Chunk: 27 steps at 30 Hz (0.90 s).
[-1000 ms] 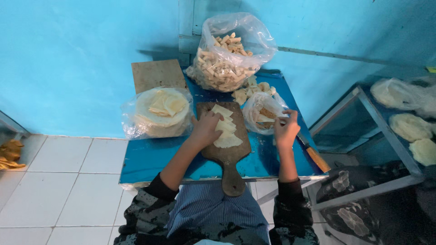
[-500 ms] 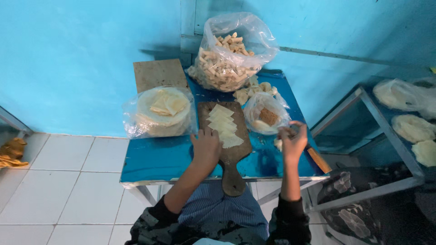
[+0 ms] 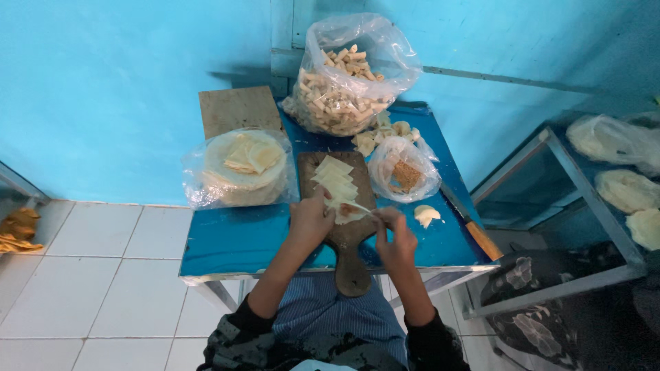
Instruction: The person folds thin pastry wrappers on a wooden paddle board, adding a spoonful of brown filling from a bowl and folding the wrapper over into a filled pastry, setting finished pieces aside while taking new wrappers from a covered stack.
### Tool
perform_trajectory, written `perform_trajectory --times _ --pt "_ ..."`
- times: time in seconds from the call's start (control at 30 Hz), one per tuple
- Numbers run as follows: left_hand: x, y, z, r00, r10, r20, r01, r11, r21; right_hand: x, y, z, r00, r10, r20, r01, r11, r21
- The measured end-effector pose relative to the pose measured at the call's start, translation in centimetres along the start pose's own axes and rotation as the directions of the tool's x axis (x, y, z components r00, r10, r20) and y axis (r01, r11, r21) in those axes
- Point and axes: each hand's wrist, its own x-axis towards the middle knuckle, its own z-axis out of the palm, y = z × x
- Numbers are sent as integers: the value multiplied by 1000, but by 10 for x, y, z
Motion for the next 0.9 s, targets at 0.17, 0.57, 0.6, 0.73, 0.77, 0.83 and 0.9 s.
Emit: perform_trajectory --times 0.17,0.57,0.6,0.73,0.77,0.83,0.9 --pt "-2 0 0 998 39 -47 -45 989 -138 -1 -5 -9 973 -197 121 201 980 -17" --pt "-7 6 1 995 39 -95 -74 914 -399 56 56 -40 959 107 -264 -163 966 -201" --pt "-6 5 2 990 85 -113 -126 893 -432 66 65 -40 947 195 -255 -240 958 -160" --pt "-5 8 3 977 153 -148 -204 868 -453 88 81 -33 947 316 -63 -321 907 -273" --pt "-7 9 2 977 165 -132 -208 870 -448 85 78 -32 978 198 -70 -210 905 -370" --pt "-8 12 -3 973 189 -133 -227 892 -392 69 63 -25 998 -48 -44 16 835 -550" --pt "-11 16 -7 965 213 -153 -250 925 -287 55 46 -15 1000 1 18 3 969 -247"
